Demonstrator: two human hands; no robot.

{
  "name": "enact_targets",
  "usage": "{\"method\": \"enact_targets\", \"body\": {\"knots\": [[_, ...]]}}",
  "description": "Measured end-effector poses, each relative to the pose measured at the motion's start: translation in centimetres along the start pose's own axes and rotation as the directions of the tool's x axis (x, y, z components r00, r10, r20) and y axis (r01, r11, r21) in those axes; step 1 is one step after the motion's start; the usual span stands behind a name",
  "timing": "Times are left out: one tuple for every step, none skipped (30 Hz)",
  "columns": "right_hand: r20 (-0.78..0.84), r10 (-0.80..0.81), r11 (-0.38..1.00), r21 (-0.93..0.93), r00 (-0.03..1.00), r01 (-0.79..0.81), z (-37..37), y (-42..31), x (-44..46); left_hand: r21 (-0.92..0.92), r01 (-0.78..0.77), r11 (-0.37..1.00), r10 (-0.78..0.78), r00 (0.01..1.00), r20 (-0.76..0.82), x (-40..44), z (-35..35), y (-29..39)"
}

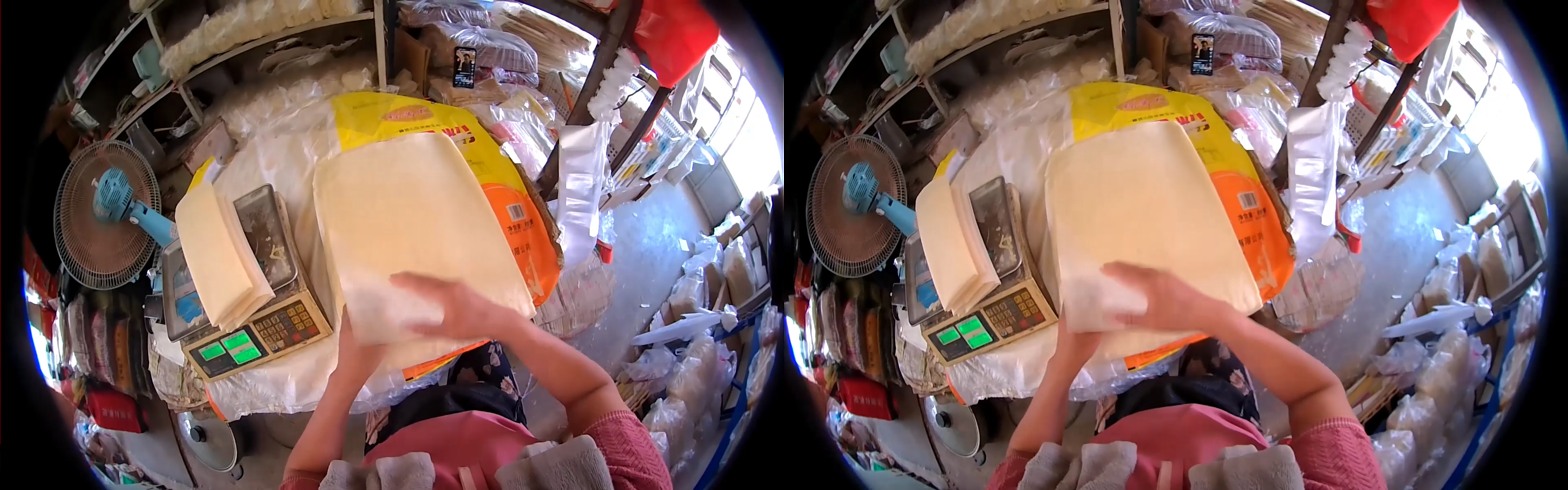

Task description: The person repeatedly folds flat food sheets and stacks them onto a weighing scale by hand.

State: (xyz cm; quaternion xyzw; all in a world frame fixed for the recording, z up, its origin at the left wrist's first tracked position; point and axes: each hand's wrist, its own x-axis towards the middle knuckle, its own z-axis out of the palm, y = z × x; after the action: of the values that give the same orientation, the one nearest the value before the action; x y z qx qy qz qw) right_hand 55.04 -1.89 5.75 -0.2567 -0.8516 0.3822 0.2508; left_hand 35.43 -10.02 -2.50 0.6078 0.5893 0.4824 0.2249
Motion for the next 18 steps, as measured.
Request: {"method": "enact_targets", "body": {"knots": [[0.15,-0.006,0.978,-0.207,0.989,0.037,0.8,0.3,-0.7,-0.078,0.107,0.991,-0.099,0.991,0.094,1.6,0.4,1.9],[0.145,0.064,0.911,-0.412,0.987,0.001,1.6,0.1,-1.6,0.107,0.005,0.994,-0.016,0.994,0.107,1.8,1.1,1.2],[0.088,0.068,0.85,-0.526,0.994,-0.012,2.7,1.0,-2.3,0.286,-0.101,0.953,0.064,0.989,0.134,2.1,2.1,-0.1],[0.03,0.064,0.775,-0.631,0.998,-0.031,3.6,2.5,-2.6,0.451,-0.205,0.868,0.14,0.975,0.174,2.3,2.9,-1.0],[0.022,0.036,0.777,-0.629,0.999,-0.015,3.8,3.7,-2.8,0.462,-0.172,0.87,0.066,0.969,0.236,2.0,3.0,-1.2],[0.015,0.008,0.778,-0.628,1.0,0.003,3.8,4.7,-3.0,0.522,-0.165,0.837,0.05,0.973,0.227,2.1,3.3,-1.1],[0.01,-0.021,0.78,-0.626,1.0,0.022,3.6,4.9,-2.9,0.581,-0.155,0.799,0.032,0.976,0.216,2.1,3.5,-0.8],[-0.019,-0.026,0.833,-0.553,0.999,0.011,3.4,5.0,-2.9,0.638,-0.143,0.757,0.013,0.979,0.205,2.0,3.5,-0.4],[-0.05,-0.03,0.88,-0.475,0.998,0.002,3.0,5.0,-2.6,0.637,-0.125,0.76,-0.064,0.962,0.266,2.1,3.1,-0.1],[-0.081,-0.032,0.919,-0.394,0.996,-0.002,2.7,5.0,-2.3,0.636,-0.118,0.762,-0.042,0.972,0.231,2.0,3.2,-0.2],[-0.085,-0.001,0.921,-0.389,0.996,-0.033,2.5,4.9,-2.1,0.635,-0.111,0.765,-0.02,0.981,0.196,1.9,3.4,-0.4],[-0.088,0.031,0.921,-0.384,0.996,-0.062,2.4,5.0,-2.1,0.633,-0.104,0.767,0.002,0.987,0.159,1.9,3.6,-0.4],[-0.09,0.063,0.921,-0.379,0.994,-0.093,2.3,5.0,-2.1,0.639,-0.102,0.763,-0.005,0.986,0.164,2.0,3.6,-0.4],[-0.094,0.067,0.925,-0.367,0.993,-0.097,2.3,5.0,-2.0,0.644,-0.101,0.758,-0.013,0.985,0.17,2.0,3.6,-0.3],[-0.097,0.071,0.93,-0.353,0.993,-0.101,2.3,5.0,-2.0,0.65,-0.1,0.753,-0.021,0.984,0.176,2.0,3.5,-0.2],[-0.101,0.075,0.935,-0.339,0.992,-0.105,2.3,5.1,-2.0,0.65,-0.097,0.754,-0.03,0.983,0.181,2.0,3.5,-0.2],[-0.101,0.063,0.933,-0.347,0.993,-0.095,2.3,5.1,-2.0,0.65,-0.094,0.754,-0.039,0.982,0.187,2.0,3.5,-0.2],[-0.101,0.052,0.931,-0.356,0.993,-0.085,2.3,5.2,-2.0,0.65,-0.092,0.754,-0.047,0.98,0.193,2.0,3.5,-0.2]]}}
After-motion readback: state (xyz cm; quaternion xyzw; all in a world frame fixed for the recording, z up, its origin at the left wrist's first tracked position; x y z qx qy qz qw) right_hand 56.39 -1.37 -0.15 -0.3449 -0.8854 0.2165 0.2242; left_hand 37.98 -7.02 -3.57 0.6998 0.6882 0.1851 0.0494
